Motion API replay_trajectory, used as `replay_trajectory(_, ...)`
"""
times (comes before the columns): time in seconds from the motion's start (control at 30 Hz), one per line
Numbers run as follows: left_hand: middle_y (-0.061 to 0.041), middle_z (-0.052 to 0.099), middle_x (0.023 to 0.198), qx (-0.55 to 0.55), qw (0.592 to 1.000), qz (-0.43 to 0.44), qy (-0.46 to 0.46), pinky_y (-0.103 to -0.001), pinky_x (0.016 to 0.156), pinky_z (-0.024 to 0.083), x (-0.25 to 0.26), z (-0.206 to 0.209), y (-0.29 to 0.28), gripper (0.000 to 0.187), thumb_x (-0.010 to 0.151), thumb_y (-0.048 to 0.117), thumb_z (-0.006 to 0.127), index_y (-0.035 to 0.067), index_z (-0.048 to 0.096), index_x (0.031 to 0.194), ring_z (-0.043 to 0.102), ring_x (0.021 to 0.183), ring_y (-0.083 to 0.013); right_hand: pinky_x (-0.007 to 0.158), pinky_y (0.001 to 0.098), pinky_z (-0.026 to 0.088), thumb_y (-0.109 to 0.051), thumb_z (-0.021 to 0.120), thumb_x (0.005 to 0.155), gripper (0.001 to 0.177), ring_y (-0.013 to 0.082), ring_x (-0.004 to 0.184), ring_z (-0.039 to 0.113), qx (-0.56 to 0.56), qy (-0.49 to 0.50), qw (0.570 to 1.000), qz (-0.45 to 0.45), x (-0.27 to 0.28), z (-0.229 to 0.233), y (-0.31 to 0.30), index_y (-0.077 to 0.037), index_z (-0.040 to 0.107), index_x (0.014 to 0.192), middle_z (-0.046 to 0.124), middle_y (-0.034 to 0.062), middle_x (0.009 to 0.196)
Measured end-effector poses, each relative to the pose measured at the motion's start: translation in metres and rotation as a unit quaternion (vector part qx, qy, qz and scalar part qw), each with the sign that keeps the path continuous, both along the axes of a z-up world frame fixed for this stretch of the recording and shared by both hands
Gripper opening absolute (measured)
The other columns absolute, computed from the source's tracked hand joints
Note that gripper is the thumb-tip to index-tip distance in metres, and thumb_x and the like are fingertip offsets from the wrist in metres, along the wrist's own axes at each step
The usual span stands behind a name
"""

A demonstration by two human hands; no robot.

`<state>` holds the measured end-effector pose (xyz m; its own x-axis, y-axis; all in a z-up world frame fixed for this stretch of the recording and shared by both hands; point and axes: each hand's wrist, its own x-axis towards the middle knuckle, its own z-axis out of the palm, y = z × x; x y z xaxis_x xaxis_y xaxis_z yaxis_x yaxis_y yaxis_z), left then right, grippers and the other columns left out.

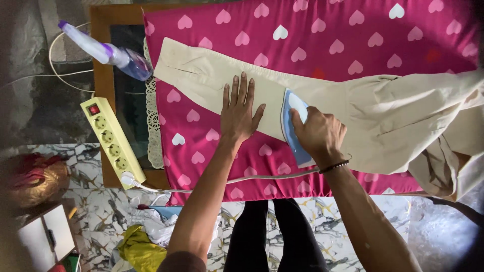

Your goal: The person irons a light-colored long-sleeved shirt on a pink heart-patterned ironing board. They spray the garment with water, smooth it by hand, and use a blue iron to press the sleeves and body sections repeatedly.

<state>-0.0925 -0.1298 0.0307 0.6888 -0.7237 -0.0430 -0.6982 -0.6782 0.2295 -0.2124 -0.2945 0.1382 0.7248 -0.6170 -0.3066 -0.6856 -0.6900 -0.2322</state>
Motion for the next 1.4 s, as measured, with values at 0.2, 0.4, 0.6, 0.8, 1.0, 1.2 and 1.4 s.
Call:
replay_trajectory(0.2, -0.017, 0.014, 0.171, 0.002, 1.0, 0.012, -0.003, -0.051, 0.13, 0.009, 0.001, 0.0, -0.003, 0.076, 0.106, 0.053, 0.04, 0.006, 0.024, 0.163, 0.015, 0.159, -0.0334, 0.062, 0.0513, 0.054, -0.052, 0.063, 0.097, 0.05, 0.0382, 0.063, 0.071, -0.026, -0.039, 0.999, 0.009, 0.027, -0.008, -0.018, -0.004, 0.076, 0.097, 0.071, 0.0204, 0.069)
replay_trajectory(0.4, -0.018, 0.013, 0.171, 0.015, 1.0, 0.002, -0.01, -0.053, 0.129, 0.008, 0.0, -0.005, -0.004, 0.077, 0.106, 0.053, 0.042, 0.004, 0.023, 0.163, 0.013, 0.158, -0.0356, 0.064, 0.0529, 0.054, -0.052, 0.062, 0.098, 0.05, 0.0379, 0.064, 0.071, -0.011, -0.013, 1.0, 0.02, 0.003, -0.003, -0.034, -0.004, 0.076, 0.097, 0.071, 0.0201, 0.069)
replay_trajectory(0.6, -0.02, 0.015, 0.171, 0.004, 1.0, 0.012, -0.015, -0.055, 0.129, 0.009, -0.008, -0.002, -0.014, 0.076, 0.107, 0.05, 0.044, 0.0, 0.026, 0.163, 0.013, 0.158, -0.0369, 0.064, 0.0532, 0.053, -0.051, 0.063, 0.095, 0.048, 0.038, 0.065, 0.071, -0.025, -0.016, 1.0, 0.002, -0.058, 0.003, -0.048, -0.005, 0.076, 0.103, 0.071, 0.02, 0.069)
replay_trajectory(0.8, -0.027, 0.02, 0.167, -0.017, 1.0, 0.005, -0.005, -0.056, 0.129, 0.012, -0.047, 0.007, -0.052, 0.078, 0.105, 0.052, 0.049, -0.003, 0.033, 0.157, 0.018, 0.158, -0.0398, 0.064, 0.0535, 0.052, -0.051, 0.063, 0.098, 0.05, 0.0369, 0.064, 0.071, -0.037, 0.006, 0.999, -0.023, -0.047, -0.008, -0.079, -0.003, 0.075, 0.101, 0.071, 0.0216, 0.071)
replay_trajectory(1.0, -0.022, 0.021, 0.168, -0.059, 0.998, -0.015, 0.001, -0.055, 0.128, 0.014, -0.069, -0.001, -0.063, 0.079, 0.102, 0.054, 0.051, 0.002, 0.035, 0.159, 0.021, 0.156, -0.0376, 0.065, 0.0529, 0.052, -0.05, 0.067, 0.095, 0.048, 0.0401, 0.07, 0.071, -0.052, -0.048, 0.996, -0.052, -0.043, -0.013, -0.092, -0.004, 0.077, 0.094, 0.072, 0.0218, 0.078)
replay_trajectory(1.2, -0.022, 0.021, 0.169, -0.045, 0.998, -0.02, -0.024, -0.055, 0.128, 0.013, -0.068, -0.004, -0.063, 0.079, 0.105, 0.056, 0.046, 0.002, 0.033, 0.161, 0.019, 0.157, -0.0372, 0.064, 0.0554, 0.053, -0.052, 0.068, 0.093, 0.046, 0.0443, 0.068, 0.069, -0.059, -0.079, 0.994, -0.048, -0.095, -0.013, -0.067, -0.007, 0.078, 0.095, 0.07, 0.0236, 0.073)
replay_trajectory(1.4, -0.019, 0.019, 0.17, -0.037, 0.999, -0.012, -0.026, -0.054, 0.13, 0.012, -0.07, -0.007, -0.062, 0.078, 0.106, 0.057, 0.044, 0.003, 0.032, 0.162, 0.018, 0.158, -0.0355, 0.062, 0.055, 0.052, -0.052, 0.064, 0.095, 0.047, 0.0422, 0.063, 0.068, -0.02, -0.069, 0.996, -0.053, -0.092, -0.01, -0.068, -0.006, 0.075, 0.094, 0.068, 0.0222, 0.067)
